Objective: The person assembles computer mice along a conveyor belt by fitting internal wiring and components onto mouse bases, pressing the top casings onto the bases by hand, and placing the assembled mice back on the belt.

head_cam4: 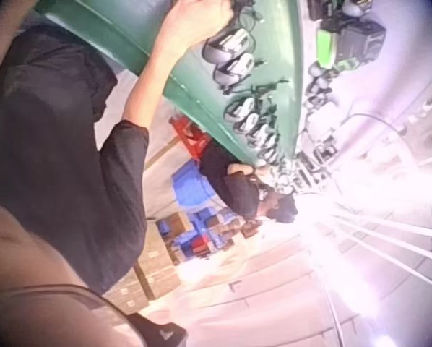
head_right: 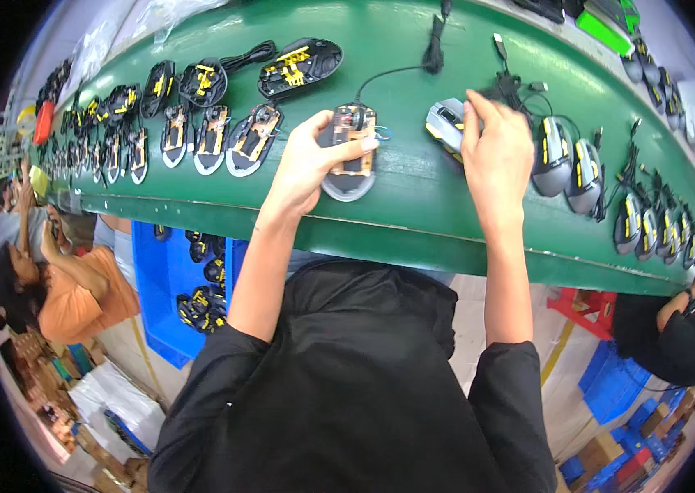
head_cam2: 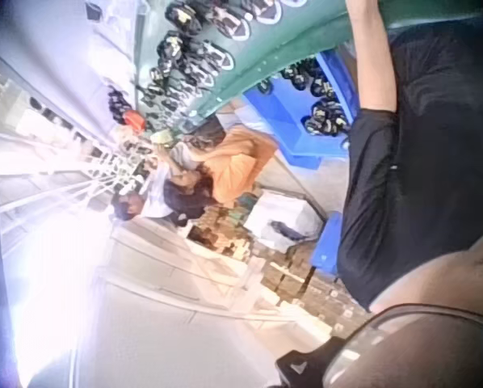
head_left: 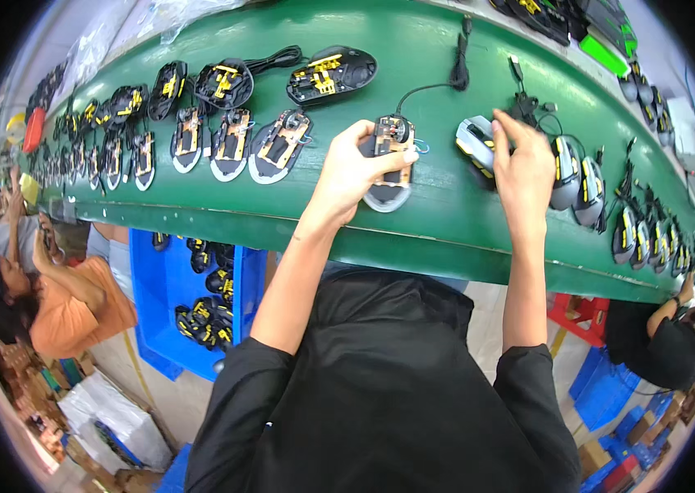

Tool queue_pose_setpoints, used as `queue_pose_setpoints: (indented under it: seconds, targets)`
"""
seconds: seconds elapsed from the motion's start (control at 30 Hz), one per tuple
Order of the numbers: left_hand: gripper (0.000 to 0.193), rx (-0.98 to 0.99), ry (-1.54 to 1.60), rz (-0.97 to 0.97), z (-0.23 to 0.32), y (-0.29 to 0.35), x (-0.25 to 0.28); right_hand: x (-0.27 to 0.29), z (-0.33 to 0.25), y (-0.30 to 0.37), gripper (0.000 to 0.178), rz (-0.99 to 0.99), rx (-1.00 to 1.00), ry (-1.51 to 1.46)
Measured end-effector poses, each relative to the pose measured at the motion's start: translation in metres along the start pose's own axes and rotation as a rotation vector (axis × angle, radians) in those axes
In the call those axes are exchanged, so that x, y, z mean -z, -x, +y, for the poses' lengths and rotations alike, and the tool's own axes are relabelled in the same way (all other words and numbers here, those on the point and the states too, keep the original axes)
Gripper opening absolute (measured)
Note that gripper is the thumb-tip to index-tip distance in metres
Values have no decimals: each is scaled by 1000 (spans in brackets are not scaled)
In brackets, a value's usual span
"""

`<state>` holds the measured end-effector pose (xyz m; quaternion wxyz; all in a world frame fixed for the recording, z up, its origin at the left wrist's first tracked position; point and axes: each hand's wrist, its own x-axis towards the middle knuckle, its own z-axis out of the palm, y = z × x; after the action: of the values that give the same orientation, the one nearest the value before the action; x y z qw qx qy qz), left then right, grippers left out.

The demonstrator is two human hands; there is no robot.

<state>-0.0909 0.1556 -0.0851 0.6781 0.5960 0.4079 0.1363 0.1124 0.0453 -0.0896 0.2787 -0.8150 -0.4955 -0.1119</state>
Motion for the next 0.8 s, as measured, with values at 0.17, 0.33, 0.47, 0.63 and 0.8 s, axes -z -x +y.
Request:
queue_pose_setpoints:
  seconds: [0.17, 0.33, 0.47, 0.63, 0.8]
  targets:
    - [36, -101, 646, -34, -12, 23, -3, 22, -75, 25, 33, -318, -556, -726]
    - [41, -126, 889, -64, -33, 20, 0, -9, -85, 37, 26, -427, -766, -1235]
    - [42, -156, 860, 53, -33, 24, -4, -12, -102, 39, 25, -217, -692, -1244]
    - [43, -190, 769, 84, -41, 19, -8, -21, -130, 61, 21, 84, -26, -472]
    - [44, -177, 834, 3, -43, 15, -4, -12, -121, 59, 35, -154, 480, -174]
